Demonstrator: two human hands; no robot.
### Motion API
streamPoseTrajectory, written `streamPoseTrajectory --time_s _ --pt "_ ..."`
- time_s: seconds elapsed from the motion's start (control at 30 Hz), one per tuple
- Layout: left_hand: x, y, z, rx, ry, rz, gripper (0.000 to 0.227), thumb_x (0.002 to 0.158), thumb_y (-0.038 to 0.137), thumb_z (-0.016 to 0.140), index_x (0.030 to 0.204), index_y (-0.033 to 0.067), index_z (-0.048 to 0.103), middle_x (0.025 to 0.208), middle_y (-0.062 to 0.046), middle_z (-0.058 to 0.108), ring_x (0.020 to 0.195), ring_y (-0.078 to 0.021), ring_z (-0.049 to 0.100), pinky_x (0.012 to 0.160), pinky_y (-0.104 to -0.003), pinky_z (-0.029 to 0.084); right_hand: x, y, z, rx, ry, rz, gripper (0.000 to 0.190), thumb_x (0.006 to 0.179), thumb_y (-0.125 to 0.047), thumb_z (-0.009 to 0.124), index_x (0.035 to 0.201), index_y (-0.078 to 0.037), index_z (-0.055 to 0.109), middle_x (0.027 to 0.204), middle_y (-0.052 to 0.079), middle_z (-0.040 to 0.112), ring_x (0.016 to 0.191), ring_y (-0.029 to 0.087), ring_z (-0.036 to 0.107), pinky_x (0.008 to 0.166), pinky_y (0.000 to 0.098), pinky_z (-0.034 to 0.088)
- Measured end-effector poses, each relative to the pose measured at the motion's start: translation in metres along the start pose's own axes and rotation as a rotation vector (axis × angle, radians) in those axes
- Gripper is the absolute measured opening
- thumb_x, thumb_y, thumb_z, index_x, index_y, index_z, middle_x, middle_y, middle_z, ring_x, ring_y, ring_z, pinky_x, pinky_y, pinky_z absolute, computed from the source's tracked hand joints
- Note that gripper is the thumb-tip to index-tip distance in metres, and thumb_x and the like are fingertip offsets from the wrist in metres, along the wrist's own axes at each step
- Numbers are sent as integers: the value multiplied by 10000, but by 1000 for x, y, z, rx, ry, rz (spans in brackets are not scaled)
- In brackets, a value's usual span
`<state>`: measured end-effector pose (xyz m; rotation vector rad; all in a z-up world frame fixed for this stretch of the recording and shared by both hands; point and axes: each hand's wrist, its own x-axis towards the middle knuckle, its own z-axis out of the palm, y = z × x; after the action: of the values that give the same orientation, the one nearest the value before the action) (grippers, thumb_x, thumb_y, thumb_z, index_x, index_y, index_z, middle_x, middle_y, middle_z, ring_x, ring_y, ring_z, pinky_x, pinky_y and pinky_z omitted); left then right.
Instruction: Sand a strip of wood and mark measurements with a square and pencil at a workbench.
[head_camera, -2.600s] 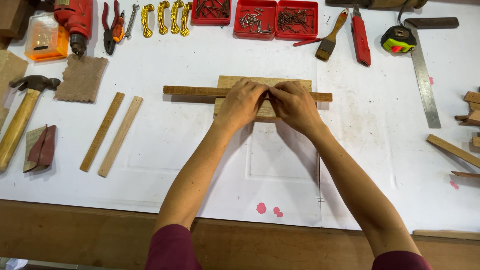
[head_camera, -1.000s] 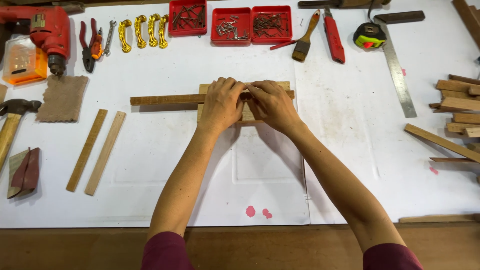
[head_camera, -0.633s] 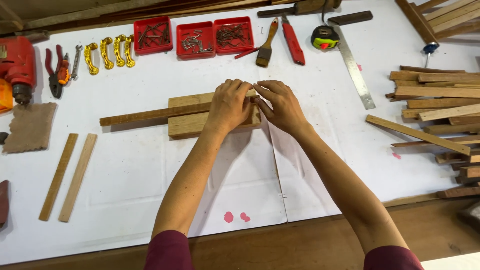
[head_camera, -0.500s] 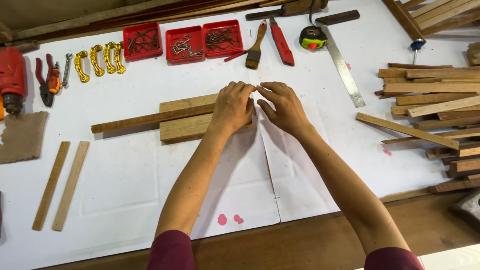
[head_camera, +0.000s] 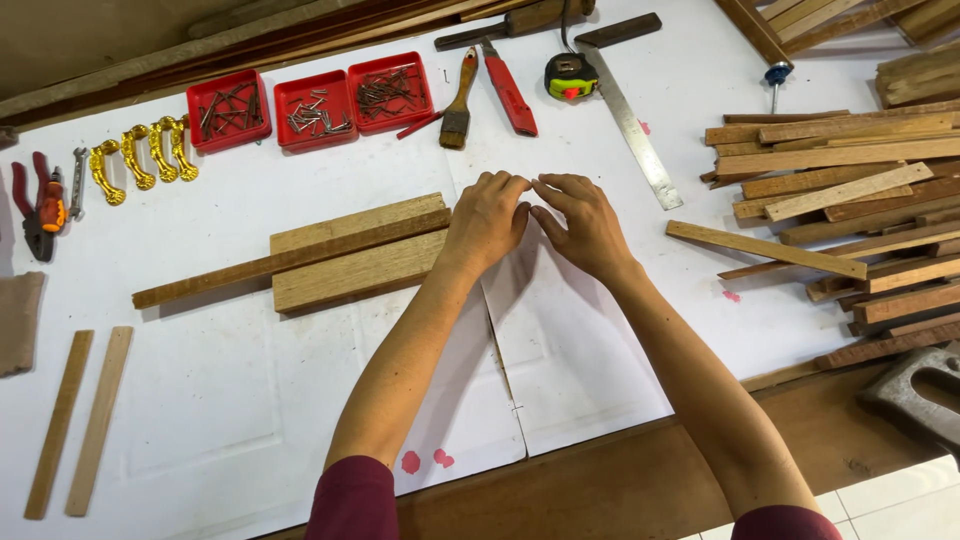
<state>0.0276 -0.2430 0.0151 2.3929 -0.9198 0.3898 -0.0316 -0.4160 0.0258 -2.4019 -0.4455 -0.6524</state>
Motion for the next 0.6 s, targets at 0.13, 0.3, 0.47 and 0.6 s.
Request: streamPoseTrajectory --time_s 0.13,0.3,0.47,0.6 --pt "20 13 12 -16 -19 28 228 886 81 731 1104 54 672 1005 -79 684 944 -263 656 812 -418 547 -3 18 -13 3 34 21 341 908 -101 776 1237 -32 719 1263 130 703 1154 333 642 943 421 534" --pt "50 28 32 -28 -23 75 228 888 99 733 1103 63 668 1038 -79 685 950 -275 653 798 -416 552 -6 40 -33 5 87 62 316 930 -63 761 1240 -19 716 1257 133 714 1155 332 650 964 422 539" --pt "80 40 56 -43 -30 118 225 884 107 732 1094 70 660 1030 -85 680 949 -286 654 790 -423 556 -6 59 -50 -9 110 146 366 912 -47 747 1274 -20 709 1267 137 710 1150 319 651 966 401 544" --pt "103 53 69 -73 -71 106 236 883 88 711 1111 73 654 1046 -90 679 952 -303 654 788 -429 566 -7 89 -55 -61 156 197 364 906 -38 747 1268 -19 712 1275 146 712 1182 319 648 986 401 538"
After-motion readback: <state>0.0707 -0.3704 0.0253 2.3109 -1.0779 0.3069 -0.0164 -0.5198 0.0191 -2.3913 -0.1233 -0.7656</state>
